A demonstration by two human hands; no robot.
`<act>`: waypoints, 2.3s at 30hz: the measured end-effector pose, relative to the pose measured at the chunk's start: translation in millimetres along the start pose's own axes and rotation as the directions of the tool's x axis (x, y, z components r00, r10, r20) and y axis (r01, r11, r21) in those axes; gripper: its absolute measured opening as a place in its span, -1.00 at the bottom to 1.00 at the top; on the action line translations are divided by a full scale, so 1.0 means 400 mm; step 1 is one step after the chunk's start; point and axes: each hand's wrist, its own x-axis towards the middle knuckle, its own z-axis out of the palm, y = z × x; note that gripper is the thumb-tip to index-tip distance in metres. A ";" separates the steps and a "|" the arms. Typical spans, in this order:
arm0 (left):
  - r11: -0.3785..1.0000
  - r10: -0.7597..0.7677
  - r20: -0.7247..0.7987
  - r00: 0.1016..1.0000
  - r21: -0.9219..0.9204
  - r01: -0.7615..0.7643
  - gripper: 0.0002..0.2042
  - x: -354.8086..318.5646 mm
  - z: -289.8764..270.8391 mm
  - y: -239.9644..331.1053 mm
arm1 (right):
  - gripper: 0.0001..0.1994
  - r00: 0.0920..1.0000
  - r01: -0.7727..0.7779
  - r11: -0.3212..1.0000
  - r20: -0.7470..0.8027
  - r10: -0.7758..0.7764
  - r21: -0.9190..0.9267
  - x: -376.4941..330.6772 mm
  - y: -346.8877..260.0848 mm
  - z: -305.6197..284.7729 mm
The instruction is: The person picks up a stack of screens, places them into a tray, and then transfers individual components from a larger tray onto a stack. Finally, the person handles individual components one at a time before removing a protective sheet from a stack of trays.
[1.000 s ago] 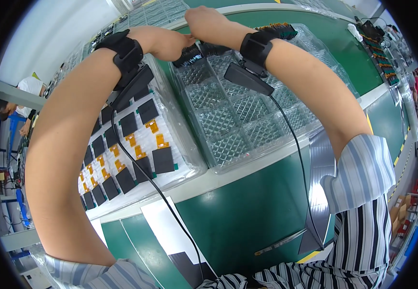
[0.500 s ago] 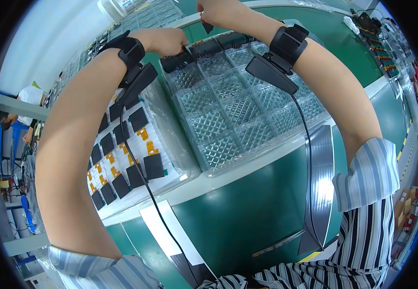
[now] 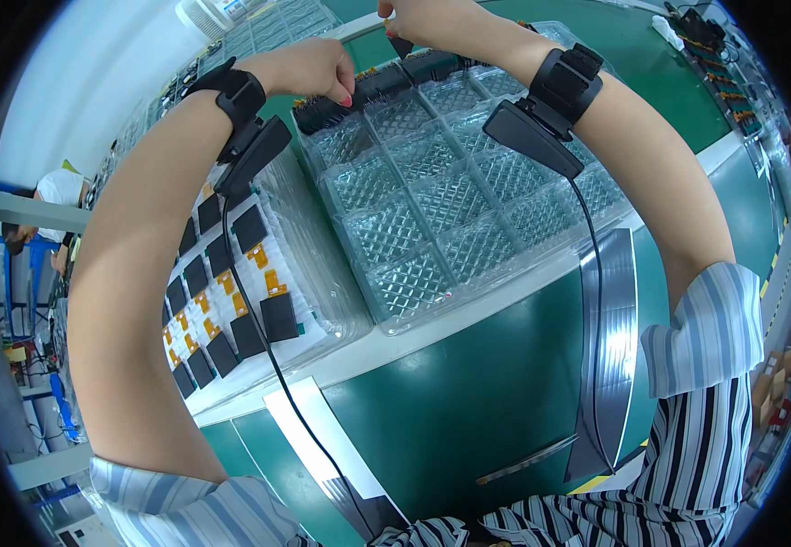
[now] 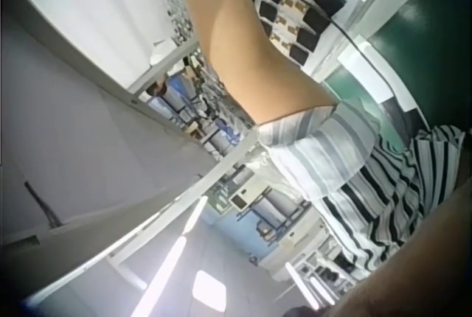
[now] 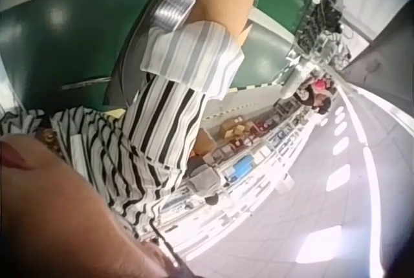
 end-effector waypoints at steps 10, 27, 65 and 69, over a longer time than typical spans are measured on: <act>0.973 -0.004 -0.059 0.998 0.231 0.017 -0.65 0.005 0.023 0.015 | -0.85 0.984 -0.180 0.971 0.039 0.176 0.156 -0.002 -0.021 -0.016; 0.900 -0.168 0.134 0.977 0.425 0.096 -0.34 -0.090 0.016 0.007 | -0.84 0.974 -0.086 0.974 -0.189 0.127 0.212 -0.027 -0.052 -0.046; 0.952 0.143 0.094 0.985 0.261 -0.163 -0.44 0.229 0.157 0.139 | -0.72 0.801 -0.599 0.710 0.277 0.531 0.371 -0.403 -0.063 -0.055; 0.941 0.303 -0.105 0.947 0.188 -0.280 -0.42 0.259 0.131 0.147 | -0.70 0.753 -0.651 0.674 0.187 0.631 0.348 -0.377 0.004 -0.076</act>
